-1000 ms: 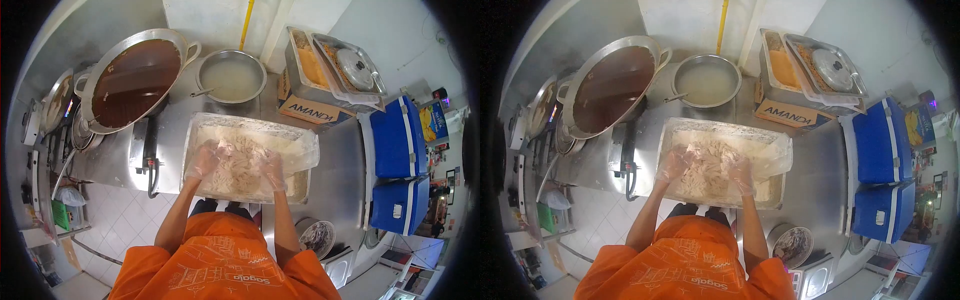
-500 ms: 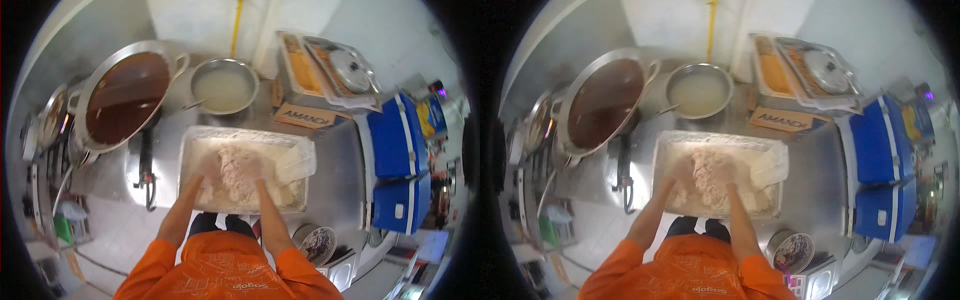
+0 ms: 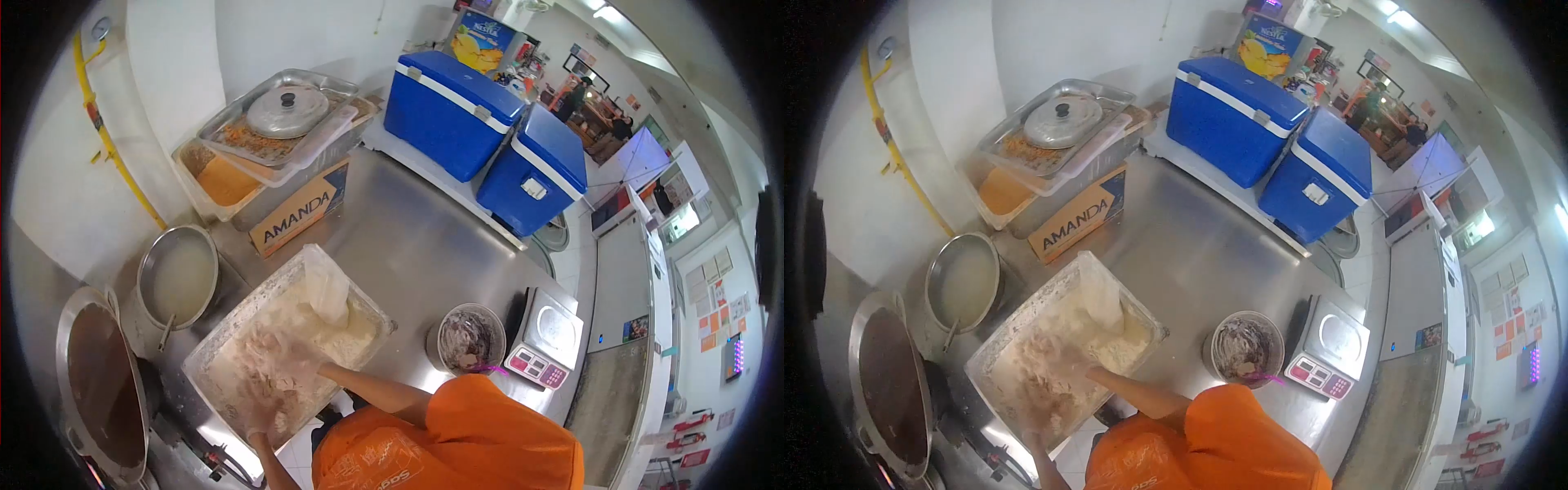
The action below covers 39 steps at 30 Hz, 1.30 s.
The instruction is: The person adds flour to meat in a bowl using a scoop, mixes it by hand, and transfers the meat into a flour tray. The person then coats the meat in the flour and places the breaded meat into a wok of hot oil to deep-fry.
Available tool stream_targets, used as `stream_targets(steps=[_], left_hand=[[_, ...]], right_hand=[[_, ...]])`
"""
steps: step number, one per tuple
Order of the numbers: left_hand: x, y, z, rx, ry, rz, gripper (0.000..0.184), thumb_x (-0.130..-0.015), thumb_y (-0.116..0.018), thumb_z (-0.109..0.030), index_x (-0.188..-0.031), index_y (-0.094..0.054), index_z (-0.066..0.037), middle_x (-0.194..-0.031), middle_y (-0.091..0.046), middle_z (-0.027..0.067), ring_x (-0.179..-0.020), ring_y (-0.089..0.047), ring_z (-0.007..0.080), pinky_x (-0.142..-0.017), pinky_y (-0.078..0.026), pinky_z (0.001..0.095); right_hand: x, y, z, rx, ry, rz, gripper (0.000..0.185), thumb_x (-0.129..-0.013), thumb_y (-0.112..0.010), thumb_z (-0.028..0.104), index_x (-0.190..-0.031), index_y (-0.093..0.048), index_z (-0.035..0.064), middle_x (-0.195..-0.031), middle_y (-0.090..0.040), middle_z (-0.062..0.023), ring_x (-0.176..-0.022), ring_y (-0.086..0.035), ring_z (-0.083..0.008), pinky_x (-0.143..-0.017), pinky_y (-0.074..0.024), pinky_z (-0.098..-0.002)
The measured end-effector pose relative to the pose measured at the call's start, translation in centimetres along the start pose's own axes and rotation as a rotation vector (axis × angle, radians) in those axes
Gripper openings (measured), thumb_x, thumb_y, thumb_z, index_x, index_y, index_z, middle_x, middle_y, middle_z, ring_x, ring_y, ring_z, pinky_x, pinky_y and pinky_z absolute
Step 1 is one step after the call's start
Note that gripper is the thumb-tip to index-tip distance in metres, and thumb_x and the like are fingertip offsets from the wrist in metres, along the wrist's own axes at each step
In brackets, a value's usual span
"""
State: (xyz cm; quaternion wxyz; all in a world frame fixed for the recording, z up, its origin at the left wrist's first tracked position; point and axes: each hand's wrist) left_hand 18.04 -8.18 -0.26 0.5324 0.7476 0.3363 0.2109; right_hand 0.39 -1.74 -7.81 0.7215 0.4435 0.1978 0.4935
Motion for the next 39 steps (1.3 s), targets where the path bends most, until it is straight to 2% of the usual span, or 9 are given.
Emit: stream_targets(steps=[5, 11, 13, 16, 22, 24, 29, 32, 39], left_hand=[[1.4, -10.6, 0.9, 0.064, -0.007, -0.08, 0.058, -0.079, -0.071, -0.034, -0.122, -0.053, 0.0, -0.119, -0.058, 0.0292, -0.112, -0.054, 0.0479, -0.093, -0.042, 0.0534], [-1.2, -1.7, -0.9, 0.023, 0.088, 0.183, 0.03, -0.082, -0.067, -0.031, -0.082, -0.069, -0.001, -0.088, -0.067, 0.0271, -0.081, -0.065, 0.0421, -0.071, -0.05, 0.0519], [-1.1, 1.6, -1.9, 0.002, 0.153, 0.148, 0.04, -0.08, -0.07, -0.039, -0.088, -0.068, 0.0, -0.08, -0.067, 0.0244, -0.072, -0.065, 0.0408, -0.066, -0.051, 0.0492], [-1.1, 5.5, -2.1, 0.004, 0.07, 0.031, 0.033, -0.078, -0.07, -0.02, -0.103, -0.066, 0.001, -0.083, -0.067, 0.0217, -0.079, -0.065, 0.0399, -0.072, -0.052, 0.0459], [-2.7, 12.3, -3.4, 0.379, -0.018, 0.059, 0.034, -0.072, -0.07, -0.008, -0.103, -0.064, 0.004, -0.102, -0.063, 0.0256, -0.098, -0.062, 0.0386, -0.086, -0.049, 0.0416], [-3.1, 11.4, -2.2, 0.353, 0.008, 0.014, 0.032, -0.073, -0.075, -0.011, -0.1, -0.065, 0.003, -0.101, -0.065, 0.0242, -0.095, -0.063, 0.039, -0.083, -0.049, 0.0443], [-4.6, 11.8, -2.0, 0.314, 0.067, 0.071, 0.03, -0.075, -0.074, -0.017, -0.094, -0.065, 0.005, -0.09, -0.066, 0.0245, -0.088, -0.063, 0.0415, -0.081, -0.049, 0.0445], [-4.8, 12.8, -2.7, 0.335, -0.002, -0.13, 0.017, -0.077, -0.066, -0.013, -0.084, -0.065, 0.002, -0.077, -0.064, 0.0262, -0.075, -0.062, 0.0452, -0.072, -0.051, 0.0466], [-5.2, 15.1, -3.4, 0.362, 0.087, 0.023, 0.036, -0.078, -0.074, -0.023, -0.102, -0.066, 0.003, -0.092, -0.069, 0.0217, -0.081, -0.068, 0.034, -0.072, -0.052, 0.0391]], right_hand=[[3.3, -4.7, 0.9, 0.189, -0.067, -0.011, 0.044, -0.092, -0.056, 0.032, -0.125, -0.054, 0.0024, -0.108, -0.062, -0.0175, -0.098, -0.06, -0.0342, -0.089, -0.0459, -0.0474], [1.7, 1.5, -0.2, 0.099, 0.006, 0.022, 0.042, -0.09, -0.058, 0.031, -0.12, -0.057, 0.0015, -0.108, -0.062, -0.0203, -0.097, -0.061, -0.0355, -0.087, -0.0469, -0.048], [2.3, 6.7, 0.4, 0.028, 0.068, 0.138, 0.04, -0.088, -0.059, 0.03, -0.116, -0.059, 0.001, -0.107, -0.062, -0.0217, -0.096, -0.062, -0.036, -0.086, -0.0476, -0.0482], [2.0, 13.5, 3.9, -0.018, 0.073, 0.268, 0.038, -0.086, -0.061, 0.03, -0.111, -0.062, 0.0004, -0.106, -0.062, -0.0237, -0.094, -0.062, -0.0368, -0.083, -0.0487, -0.0485], [0.5, 13.1, 2.6, 0.228, 0.438, -0.078, 0.024, -0.08, -0.057, 0.013, -0.088, -0.06, -0.0094, -0.082, -0.062, -0.0298, -0.08, -0.062, -0.0442, -0.072, -0.0501, -0.0497], [0.9, 16.6, 6.3, 0.062, 0.29, -0.088, 0.02, -0.078, -0.056, 0.009, -0.08, -0.059, -0.0105, -0.075, -0.061, -0.0294, -0.077, -0.061, -0.0454, -0.072, -0.0498, -0.0501], [-0.4, 19.0, 8.6, 0.172, 0.328, 0.008, 0.023, -0.075, -0.061, 0.014, -0.082, -0.06, -0.0079, -0.081, -0.061, -0.0272, -0.083, -0.06, -0.0419, -0.076, -0.0498, -0.0464], [-1.0, 19.0, 8.3, 0.199, 0.387, -0.033, 0.025, -0.075, -0.062, 0.016, -0.085, -0.059, -0.0067, -0.085, -0.061, -0.026, -0.085, -0.06, -0.0398, -0.075, -0.0497, -0.0456], [-1.1, 19.9, 8.6, 0.171, 0.43, -0.039, 0.029, -0.077, -0.061, 0.018, -0.094, -0.06, -0.005, -0.09, -0.062, -0.0221, -0.085, -0.059, -0.0391, -0.078, -0.0495, -0.0455]])
Point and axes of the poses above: each hand's wrist, its own x-axis away from the middle knuckle, its own y-axis out of the back of the hand, z = x × y
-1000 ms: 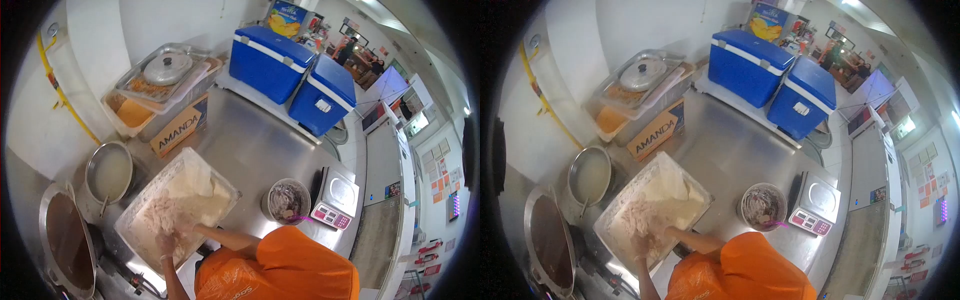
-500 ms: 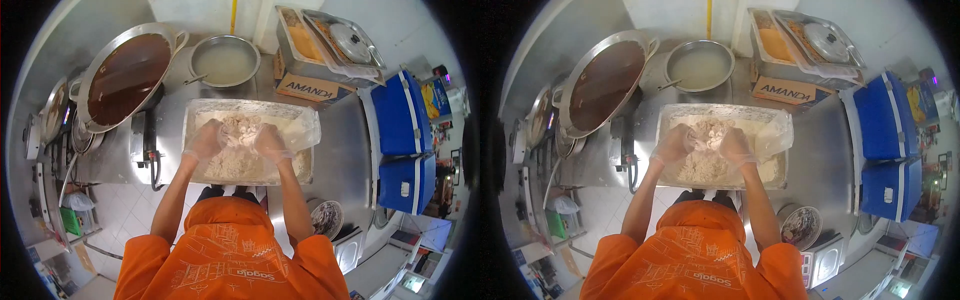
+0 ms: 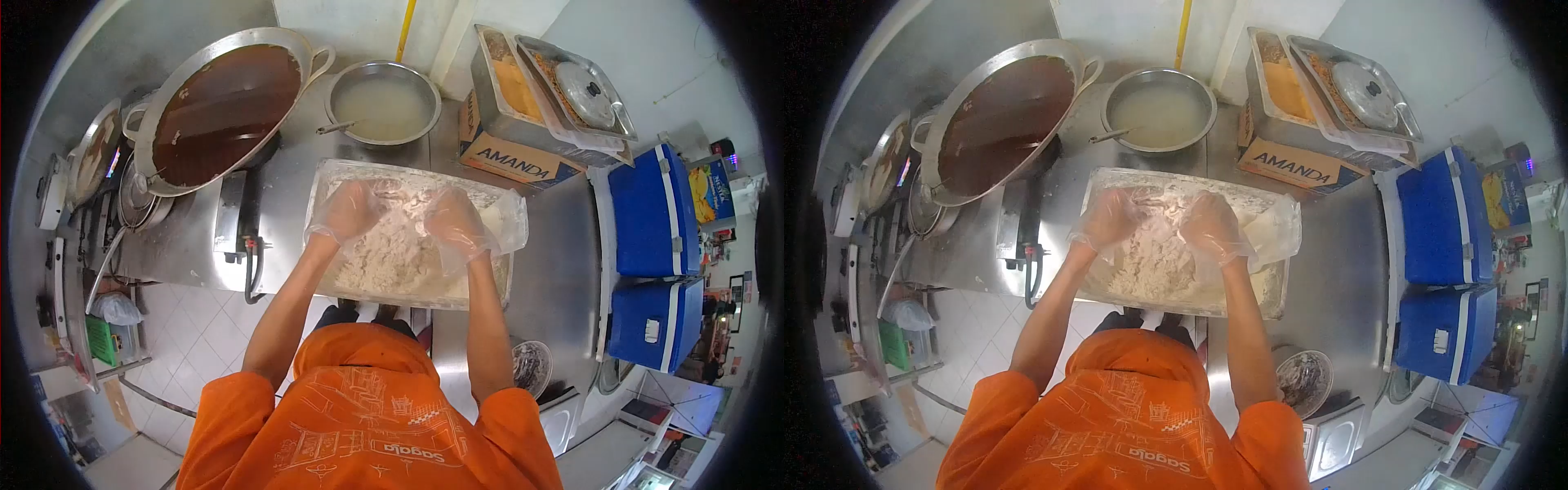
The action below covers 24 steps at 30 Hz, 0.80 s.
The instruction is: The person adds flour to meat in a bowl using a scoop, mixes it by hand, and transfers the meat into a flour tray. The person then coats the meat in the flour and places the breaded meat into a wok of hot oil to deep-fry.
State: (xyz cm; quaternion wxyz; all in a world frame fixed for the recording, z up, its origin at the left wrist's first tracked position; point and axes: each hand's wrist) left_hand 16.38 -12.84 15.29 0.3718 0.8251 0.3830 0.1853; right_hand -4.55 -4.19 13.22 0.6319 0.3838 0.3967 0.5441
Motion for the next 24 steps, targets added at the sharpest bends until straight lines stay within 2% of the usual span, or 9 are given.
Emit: stream_targets(steps=[6, 10, 13, 15, 18, 20, 21, 22, 24], left_hand=[[-1.1, -2.7, 4.7, 0.084, -0.019, 0.062, 0.064, -0.079, -0.073, -0.028, -0.134, -0.051, -0.003, -0.117, -0.064, 0.0217, -0.099, -0.066, 0.0302, -0.087, -0.051, 0.0384], [-3.0, -8.2, 10.8, -0.35, 0.007, 0.437, 0.07, -0.077, -0.071, -0.042, -0.132, -0.052, -0.004, -0.131, -0.055, 0.0231, -0.121, -0.053, 0.0336, -0.102, -0.042, 0.0426], [-3.1, -14.3, 13.9, -0.198, -0.175, 0.124, 0.059, -0.075, -0.071, -0.043, -0.12, -0.059, -0.007, -0.112, -0.065, 0.0193, -0.104, -0.061, 0.0359, -0.093, -0.047, 0.0421], [-1.5, -12.3, 10.5, -0.133, -0.172, 0.173, 0.047, -0.078, -0.069, -0.036, -0.114, -0.062, -0.007, -0.106, -0.066, 0.0187, -0.1, -0.062, 0.0354, -0.09, -0.049, 0.0422], [0.3, -13.1, 12.9, -0.019, -0.137, -0.034, 0.036, -0.08, -0.068, -0.027, -0.109, -0.065, -0.006, -0.099, -0.067, 0.0188, -0.095, -0.064, 0.0345, -0.086, -0.051, 0.0416], [1.0, -11.0, 12.7, 0.156, -0.085, -0.016, 0.037, -0.077, -0.071, -0.026, -0.108, -0.066, -0.005, -0.097, -0.068, 0.0194, -0.095, -0.065, 0.0349, -0.084, -0.051, 0.0423], [1.5, -9.3, 11.7, 0.247, -0.055, -0.005, 0.038, -0.076, -0.072, -0.025, -0.108, -0.066, -0.004, -0.096, -0.068, 0.0198, -0.095, -0.065, 0.0351, -0.083, -0.052, 0.0427], [1.4, -7.7, 10.3, -0.074, -0.127, -0.064, 0.042, -0.076, -0.073, -0.025, -0.11, -0.066, -0.002, -0.098, -0.067, 0.022, -0.095, -0.064, 0.0368, -0.083, -0.051, 0.0438], [1.9, -3.8, 7.4, -0.04, -0.1, -0.013, 0.039, -0.078, -0.072, -0.026, -0.107, -0.065, -0.001, -0.094, -0.067, 0.0221, -0.092, -0.064, 0.0397, -0.08, -0.051, 0.044]], right_hand=[[-1.4, 1.4, -0.6, -0.757, -0.087, 0.274, 0.033, -0.076, -0.068, 0.015, -0.101, -0.066, -0.0061, -0.105, -0.067, -0.0254, -0.087, -0.067, -0.0258, -0.08, -0.0523, -0.0358], [0.1, -16.3, -11.8, -0.274, -0.192, 0.116, 0.044, -0.08, -0.068, 0.019, -0.117, -0.061, -0.0032, -0.109, -0.067, -0.0143, -0.098, -0.063, -0.0246, -0.092, -0.0481, -0.0366], [1.2, -28.0, -15.0, -0.827, -0.083, -0.038, 0.053, -0.083, -0.068, 0.024, -0.127, -0.054, -0.0008, -0.119, -0.063, -0.0114, -0.11, -0.058, -0.0262, -0.1, -0.043, -0.0384], [1.9, -23.1, -7.3, -0.535, -0.066, -0.008, 0.065, -0.084, -0.063, 0.033, -0.14, -0.043, 0.0045, -0.137, -0.053, -0.0123, -0.124, -0.049, -0.0315, -0.104, -0.0373, -0.0437], [2.9, -20.8, -9.1, -0.681, -0.149, 0.27, 0.063, -0.085, -0.063, 0.035, -0.139, -0.045, 0.0089, -0.133, -0.054, -0.0086, -0.124, -0.047, -0.0314, -0.105, -0.0349, -0.0466], [5.5, -16.9, -8.7, 0.209, 0.241, -0.012, 0.045, -0.084, -0.067, 0.028, -0.122, -0.057, 0.0043, -0.118, -0.06, -0.0128, -0.106, -0.055, -0.0318, -0.096, -0.0419, -0.0441], [6.4, -14.7, -8.0, 0.372, 0.308, -0.058, 0.042, -0.084, -0.067, 0.027, -0.118, -0.06, 0.0038, -0.113, -0.061, -0.0144, -0.102, -0.056, -0.0333, -0.093, -0.0437, -0.0441], [7.3, -12.4, -7.2, 0.537, 0.369, -0.116, 0.039, -0.083, -0.068, 0.027, -0.113, -0.063, 0.0033, -0.108, -0.061, -0.016, -0.097, -0.057, -0.0349, -0.091, -0.0454, -0.044], [5.5, -9.3, -6.0, 0.305, 0.234, -0.069, 0.043, -0.081, -0.066, 0.032, -0.114, -0.062, 0.006, -0.103, -0.059, -0.0183, -0.099, -0.056, -0.0407, -0.089, -0.0454, -0.0462]])
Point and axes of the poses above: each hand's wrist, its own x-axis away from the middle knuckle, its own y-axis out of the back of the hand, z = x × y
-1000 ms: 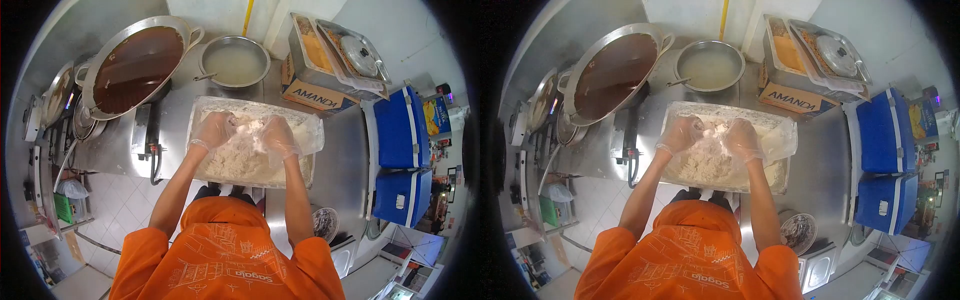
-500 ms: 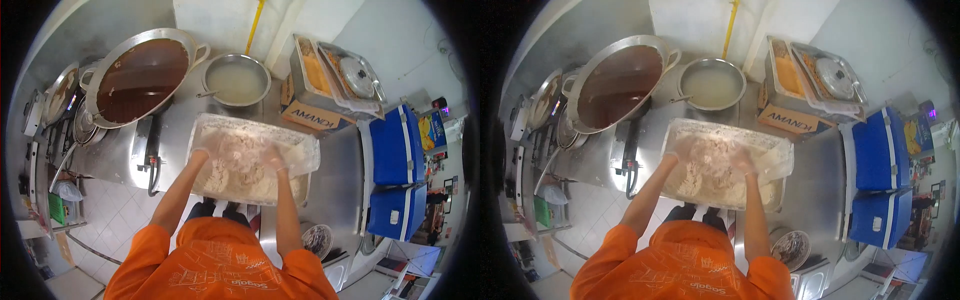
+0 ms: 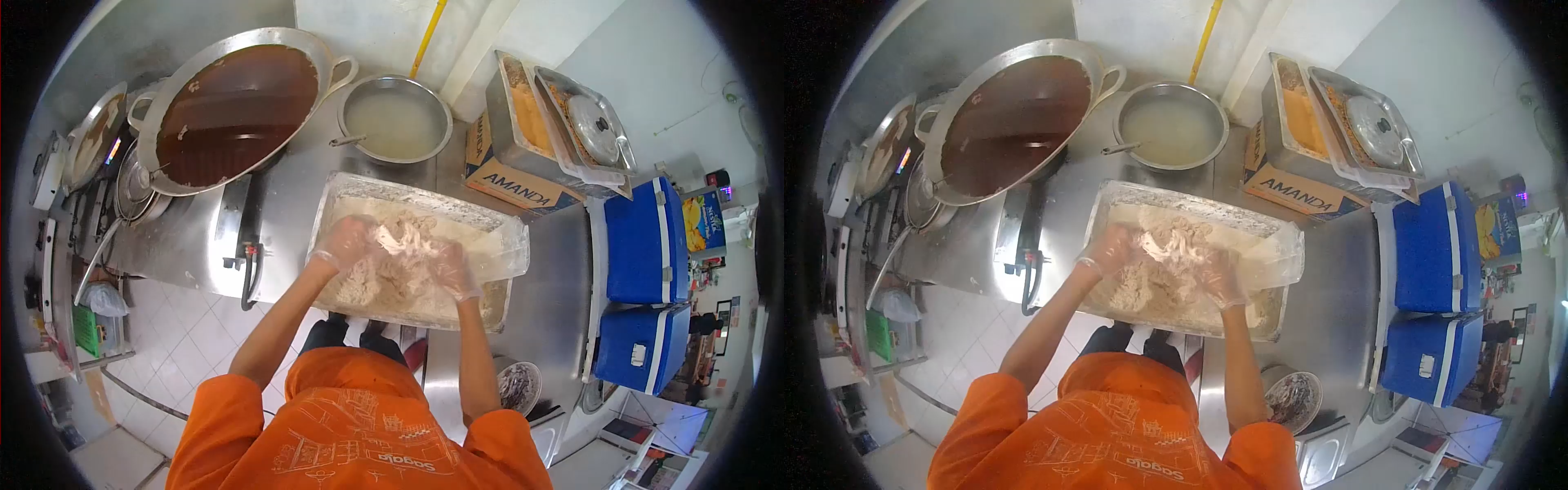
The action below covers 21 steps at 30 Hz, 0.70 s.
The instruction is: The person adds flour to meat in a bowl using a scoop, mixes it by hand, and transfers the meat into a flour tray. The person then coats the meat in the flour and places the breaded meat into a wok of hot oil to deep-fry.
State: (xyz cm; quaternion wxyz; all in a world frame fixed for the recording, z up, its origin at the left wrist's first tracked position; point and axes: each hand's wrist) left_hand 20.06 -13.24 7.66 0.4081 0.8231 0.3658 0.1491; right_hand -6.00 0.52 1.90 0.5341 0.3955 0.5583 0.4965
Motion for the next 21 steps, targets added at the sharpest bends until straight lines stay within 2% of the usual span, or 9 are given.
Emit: stream_targets(steps=[3, 6, 9, 12, 13, 16, 19, 21], left_hand=[[-1.1, 1.7, -0.1, 0.005, 0.005, 0.072, 0.036, -0.079, -0.071, -0.025, -0.105, -0.065, 0.0, -0.092, -0.067, 0.0222, -0.091, -0.064, 0.0408, -0.079, -0.051, 0.0447], [-1.7, 2.8, -0.8, 0.051, -0.031, 0.032, 0.035, -0.078, -0.069, -0.022, -0.105, -0.064, -0.001, -0.093, -0.067, 0.0231, -0.091, -0.064, 0.04, -0.08, -0.051, 0.0447], [-2.6, 4.1, -2.1, 0.116, -0.079, 0.026, 0.033, -0.076, -0.069, -0.021, -0.102, -0.066, -0.001, -0.091, -0.066, 0.0239, -0.089, -0.065, 0.0397, -0.078, -0.051, 0.0447], [-2.9, 6.3, -4.0, 0.221, -0.033, 0.114, 0.03, -0.074, -0.071, -0.022, -0.094, -0.067, 0.0, -0.088, -0.067, 0.0237, -0.085, -0.065, 0.0397, -0.075, -0.052, 0.045], [-2.7, 6.9, -4.3, 0.263, -0.003, 0.153, 0.028, -0.074, -0.071, -0.023, -0.091, -0.068, 0.0, -0.086, -0.067, 0.0236, -0.083, -0.066, 0.0397, -0.074, -0.052, 0.0451], [-2.6, 6.0, -3.0, 0.172, -0.002, -0.03, 0.028, -0.073, -0.073, -0.027, -0.083, -0.069, 0.0, -0.079, -0.067, 0.0225, -0.077, -0.066, 0.0388, -0.071, -0.052, 0.0446], [-3.3, 3.9, -1.4, 0.193, 0.062, -0.233, 0.031, -0.073, -0.075, -0.029, -0.081, -0.07, 0.0, -0.077, -0.067, 0.0227, -0.074, -0.067, 0.0353, -0.068, -0.051, 0.0424], [-3.0, 3.8, -1.7, 0.362, 0.201, -0.291, 0.034, -0.073, -0.076, -0.032, -0.081, -0.071, 0.001, -0.076, -0.068, 0.0212, -0.072, -0.067, 0.0316, -0.066, -0.051, 0.041]], right_hand=[[-3.4, 4.1, 0.4, -0.316, -0.052, -0.145, 0.028, -0.074, -0.07, 0.015, -0.098, -0.067, 0.0004, -0.083, -0.065, -0.0209, -0.08, -0.061, -0.0389, -0.084, -0.0471, -0.0451], [-5.5, 5.6, 0.1, -0.319, -0.159, 0.047, 0.029, -0.072, -0.066, 0.012, -0.097, -0.068, -0.0019, -0.084, -0.066, -0.0243, -0.083, -0.064, -0.0366, -0.08, -0.0493, -0.0421], [-7.5, 9.4, 0.9, -0.436, -0.323, 0.322, 0.031, -0.073, -0.064, 0.017, -0.096, -0.062, -0.0035, -0.1, -0.059, -0.0278, -0.097, -0.054, -0.0451, -0.088, -0.0456, -0.0465], [-8.1, 10.1, 1.7, -0.452, -0.426, 0.252, 0.033, -0.074, -0.066, 0.021, -0.094, -0.062, -0.0044, -0.101, -0.06, -0.0285, -0.099, -0.054, -0.045, -0.089, -0.0448, -0.0469], [-8.2, 10.1, 1.9, -0.493, -0.398, 0.212, 0.034, -0.074, -0.066, 0.022, -0.096, -0.062, -0.0041, -0.1, -0.06, -0.0288, -0.098, -0.055, -0.0448, -0.089, -0.0445, -0.0473], [-7.9, 9.1, 1.7, -0.526, -0.372, 0.099, 0.037, -0.075, -0.066, 0.023, -0.101, -0.064, -0.0034, -0.099, -0.06, -0.0292, -0.099, -0.055, -0.0443, -0.089, -0.044, -0.0479], [-6.8, 7.7, 1.1, -0.379, -0.455, 0.024, 0.039, -0.077, -0.067, 0.023, -0.106, -0.065, -0.0032, -0.099, -0.062, -0.0272, -0.1, -0.056, -0.0415, -0.089, -0.0449, -0.046], [-7.2, 9.4, 3.8, -0.294, -0.503, -0.031, 0.04, -0.08, -0.068, 0.022, -0.11, -0.064, -0.0032, -0.098, -0.062, -0.0245, -0.096, -0.059, -0.0368, -0.086, -0.0466, -0.0425]])
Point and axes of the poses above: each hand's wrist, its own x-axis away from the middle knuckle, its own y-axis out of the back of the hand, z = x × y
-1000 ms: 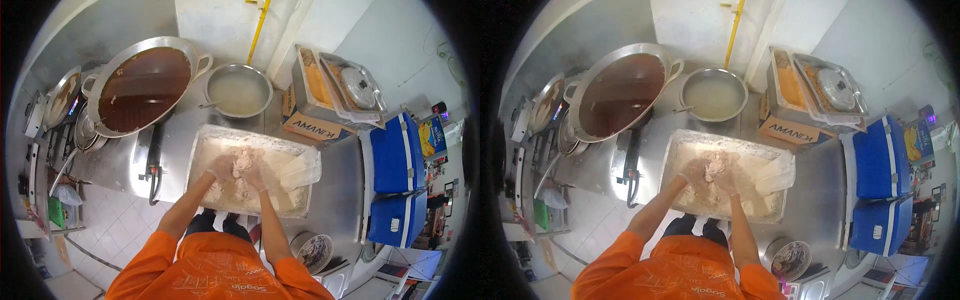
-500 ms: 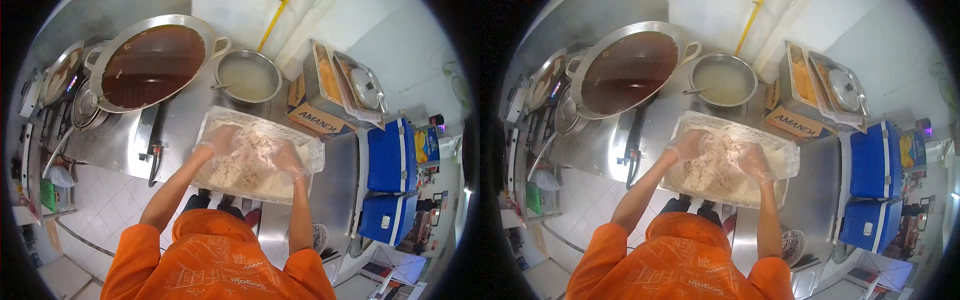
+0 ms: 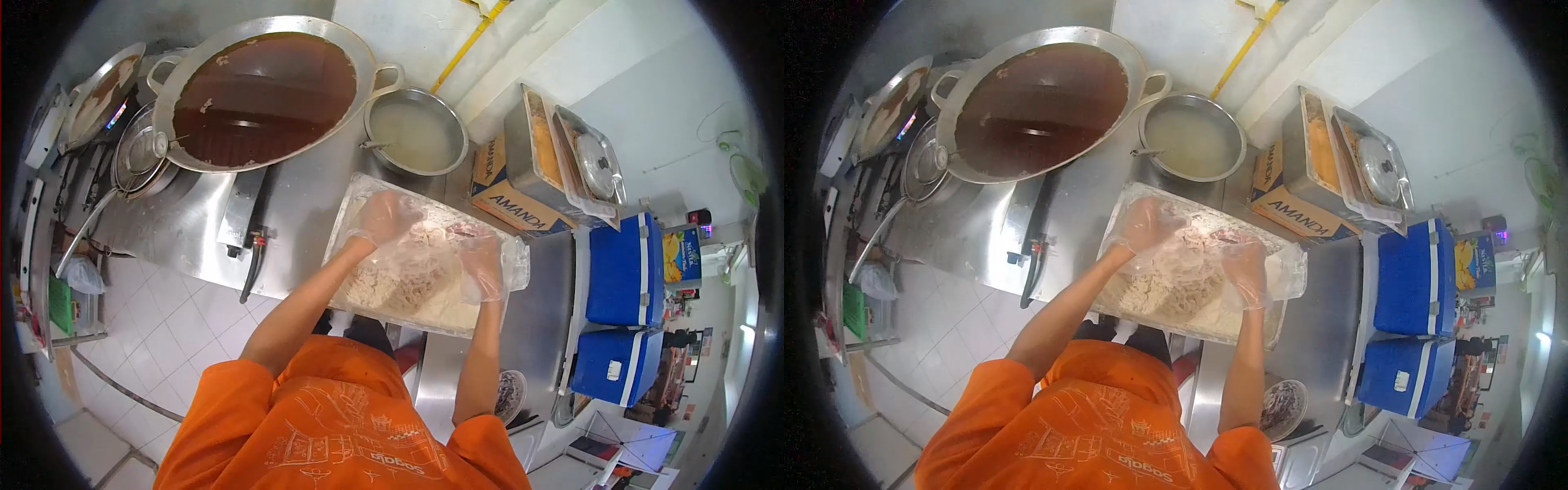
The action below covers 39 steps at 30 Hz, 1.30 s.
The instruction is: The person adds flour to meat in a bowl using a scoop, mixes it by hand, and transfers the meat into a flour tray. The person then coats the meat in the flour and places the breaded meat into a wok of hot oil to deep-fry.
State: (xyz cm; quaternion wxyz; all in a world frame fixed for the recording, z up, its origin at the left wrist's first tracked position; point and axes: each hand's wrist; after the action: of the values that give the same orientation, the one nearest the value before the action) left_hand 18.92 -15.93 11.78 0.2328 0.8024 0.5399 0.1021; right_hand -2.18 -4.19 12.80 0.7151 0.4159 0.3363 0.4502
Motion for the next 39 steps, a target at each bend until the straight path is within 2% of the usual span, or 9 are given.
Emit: stream_targets(steps=[4, 7, 10, 13, 16, 19, 28, 33, 39], left_hand=[[0.1, -4.7, 4.4, 0.26, -0.071, -0.275, 0.05, -0.077, -0.077, -0.038, -0.11, -0.069, -0.002, -0.09, -0.072, 0.0141, -0.068, -0.068, 0.0233, -0.064, -0.052, 0.036], [1.7, -4.7, 2.3, 0.868, 0.334, 0.049, 0.071, -0.088, -0.062, -0.055, -0.14, -0.049, -0.008, -0.131, -0.059, 0.0148, -0.103, -0.065, 0.0306, -0.084, -0.051, 0.0418], [1.5, -7.7, 6.5, 0.886, 0.553, 0.11, 0.079, -0.093, -0.044, -0.063, -0.153, -0.024, -0.016, -0.141, -0.05, 0.0075, -0.123, -0.052, 0.0275, -0.102, -0.041, 0.0458], [2.4, -10.2, 11.2, 1.025, 0.531, -0.125, 0.08, -0.088, -0.051, -0.065, -0.145, -0.04, -0.01, -0.117, -0.063, 0.0179, -0.12, -0.049, 0.0277, -0.09, -0.046, 0.044], [5.0, -7.0, 11.1, -0.115, 0.399, -0.024, 0.054, -0.094, -0.047, -0.05, -0.128, -0.057, -0.009, -0.119, -0.063, 0.0195, -0.115, -0.056, 0.0338, -0.096, -0.045, 0.0467], [7.4, -7.4, 15.7, -0.566, 0.213, 0.219, 0.044, -0.088, -0.06, -0.042, -0.106, -0.065, -0.002, -0.097, -0.067, 0.0244, -0.095, -0.064, 0.0388, -0.084, -0.048, 0.0496], [14.8, -4.5, 9.7, -0.476, 0.339, -0.088, 0.019, -0.085, -0.058, -0.019, -0.081, -0.069, -0.003, -0.077, -0.066, 0.0212, -0.071, -0.066, 0.036, -0.064, -0.052, 0.0468], [19.2, -3.3, 15.9, -1.346, -0.169, -0.076, 0.019, -0.085, -0.054, -0.013, -0.093, -0.07, -0.009, -0.084, -0.066, 0.0137, -0.08, -0.066, 0.0287, -0.074, -0.051, 0.0391], [17.2, 1.0, 11.8, -0.431, -0.063, -0.284, 0.017, -0.082, -0.06, -0.011, -0.095, -0.067, -0.002, -0.083, -0.068, 0.0157, -0.074, -0.065, 0.0317, -0.068, -0.051, 0.0407]], right_hand=[[2.1, -0.4, 7.0, -0.5, -0.066, 0.076, 0.031, -0.086, -0.066, 0.019, -0.109, -0.063, -0.0024, -0.099, -0.063, -0.02, -0.091, -0.061, -0.0222, -0.08, -0.0482, -0.0343], [4.5, -3.4, 9.4, -0.588, -0.007, 0.201, 0.028, -0.087, -0.065, 0.015, -0.11, -0.063, -0.0007, -0.105, -0.065, -0.0158, -0.097, -0.062, -0.0207, -0.086, -0.0473, -0.034], [8.3, -10.7, 3.5, -0.46, 0.497, 0.048, 0.026, -0.087, -0.065, 0.014, -0.108, -0.062, -0.0005, -0.105, -0.064, -0.0132, -0.095, -0.061, -0.0267, -0.09, -0.0458, -0.0387], [10.9, -9.0, 3.1, -0.751, 0.341, 0.193, 0.029, -0.086, -0.067, 0.021, -0.107, -0.062, -0.0004, -0.104, -0.065, -0.0155, -0.098, -0.059, -0.032, -0.092, -0.0442, -0.043], [8.8, -12.3, -4.2, -0.34, 0.341, 0.241, 0.041, -0.084, -0.07, 0.032, -0.11, -0.063, 0.0001, -0.111, -0.064, -0.0196, -0.104, -0.058, -0.0341, -0.096, -0.0428, -0.0442], [4.4, -12.4, -4.3, -0.131, -0.354, 0.2, 0.078, -0.084, -0.063, 0.05, -0.136, -0.046, -0.0053, -0.131, -0.052, -0.0286, -0.126, -0.047, -0.0368, -0.107, -0.0345, -0.0464], [-0.1, -24.0, -0.2, 0.299, 0.163, 0.432, 0.064, -0.075, -0.06, 0.026, -0.129, -0.053, -0.007, -0.099, -0.068, -0.0203, -0.099, -0.064, -0.0354, -0.094, -0.046, -0.0421], [0.3, -24.1, -2.6, 0.086, 0.276, 0.3, 0.055, -0.071, -0.068, 0.024, -0.121, -0.061, 0.0008, -0.093, -0.069, -0.0183, -0.093, -0.065, -0.0337, -0.084, -0.0511, -0.0409], [2.5, -10.3, 3.3, -0.244, 0.245, 0.001, 0.052, -0.072, -0.073, 0.025, -0.118, -0.062, 0.0032, -0.1, -0.067, -0.0229, -0.093, -0.065, -0.0359, -0.089, -0.0502, -0.0434]])
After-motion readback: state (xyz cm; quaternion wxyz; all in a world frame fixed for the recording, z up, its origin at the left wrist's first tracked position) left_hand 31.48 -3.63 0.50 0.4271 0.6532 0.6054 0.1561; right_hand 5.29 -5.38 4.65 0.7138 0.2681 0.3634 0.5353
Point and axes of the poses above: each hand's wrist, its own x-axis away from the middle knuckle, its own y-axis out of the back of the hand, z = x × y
